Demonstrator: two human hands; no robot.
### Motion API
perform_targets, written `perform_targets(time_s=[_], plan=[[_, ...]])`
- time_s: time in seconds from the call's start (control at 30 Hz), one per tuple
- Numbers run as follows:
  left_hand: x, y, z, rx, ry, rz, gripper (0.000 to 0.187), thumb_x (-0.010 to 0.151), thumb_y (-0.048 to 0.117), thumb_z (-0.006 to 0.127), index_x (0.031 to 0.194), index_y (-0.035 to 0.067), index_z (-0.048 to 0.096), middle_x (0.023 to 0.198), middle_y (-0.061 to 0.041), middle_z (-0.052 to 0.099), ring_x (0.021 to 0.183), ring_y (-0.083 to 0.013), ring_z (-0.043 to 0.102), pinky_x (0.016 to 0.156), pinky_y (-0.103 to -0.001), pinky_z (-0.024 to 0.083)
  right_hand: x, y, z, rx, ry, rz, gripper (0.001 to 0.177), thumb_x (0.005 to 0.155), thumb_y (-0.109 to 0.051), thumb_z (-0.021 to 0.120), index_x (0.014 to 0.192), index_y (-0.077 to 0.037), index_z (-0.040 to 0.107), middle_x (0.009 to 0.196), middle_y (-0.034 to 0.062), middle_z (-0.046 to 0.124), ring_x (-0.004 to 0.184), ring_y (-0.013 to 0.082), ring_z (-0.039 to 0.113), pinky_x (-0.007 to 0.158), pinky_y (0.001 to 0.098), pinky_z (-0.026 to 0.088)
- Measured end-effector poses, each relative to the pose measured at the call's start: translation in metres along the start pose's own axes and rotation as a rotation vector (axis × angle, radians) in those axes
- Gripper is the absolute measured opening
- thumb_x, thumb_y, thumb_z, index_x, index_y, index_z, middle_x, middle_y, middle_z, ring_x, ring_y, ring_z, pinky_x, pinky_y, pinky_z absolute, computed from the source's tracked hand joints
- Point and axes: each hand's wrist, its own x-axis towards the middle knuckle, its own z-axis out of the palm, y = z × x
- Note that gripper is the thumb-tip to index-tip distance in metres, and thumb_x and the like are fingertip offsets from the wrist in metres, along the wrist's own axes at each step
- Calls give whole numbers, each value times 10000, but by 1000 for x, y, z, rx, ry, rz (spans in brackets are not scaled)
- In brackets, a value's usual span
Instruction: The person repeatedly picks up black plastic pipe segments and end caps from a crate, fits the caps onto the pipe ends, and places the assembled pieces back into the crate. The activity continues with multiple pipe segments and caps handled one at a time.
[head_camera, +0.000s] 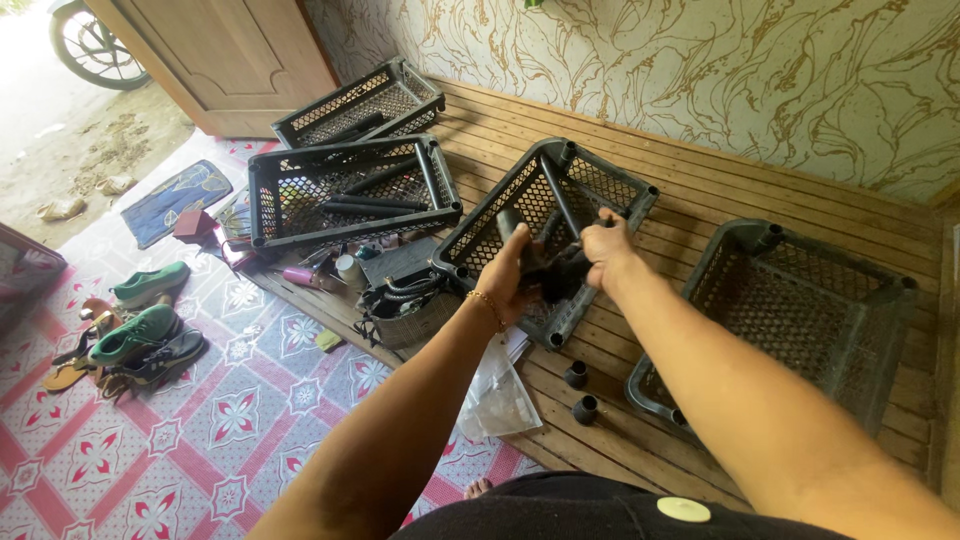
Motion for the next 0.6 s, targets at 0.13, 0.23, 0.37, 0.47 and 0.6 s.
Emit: perform_targets(time_s=[0.13,0.23,0.37,0.47,0.6], plan=[[-4,6,8,5,38,-22,728,841,701,616,1299,138,559,1011,-92,683,854,-195,657,672,-347,494,-46,-10,22,-38,-323,15,594,888,-536,656,1293,-143,471,945,108,625,701,209,627,563,391,539],[-12,14,16,4,101,-61,847,832,701,570,1475,183,377,1267,-152,612,1081,-267,651,847,-456,546,-69,-26,26,-84,-687,170,675,848,-591,679,1205,-63,459,980,145,643,792,235,719,654,409,645],[-19,21,20,111,182,-43,1009,844,768,456,1601,309,-28,1569,-165,343,1348,-346,471,1030,-635,454,-72,-37,29,-422,-706,75,426,827,-367,796,1049,-59,603,941,144,695,759,210,717,638,374,630],[-15,17,19,94,216,-88,963,828,778,394,1597,325,33,1599,-115,347,1390,-340,457,1072,-682,379,-69,-37,29,-511,-780,57,510,866,-423,783,1018,49,663,853,130,686,658,208,659,546,377,572],[-1,5,13,67,234,-142,939,878,825,398,1505,129,464,1441,-177,548,1306,-353,497,1024,-684,313,-71,-34,25,-661,-640,50,578,864,-471,741,988,91,693,788,137,695,606,219,651,503,391,549]])
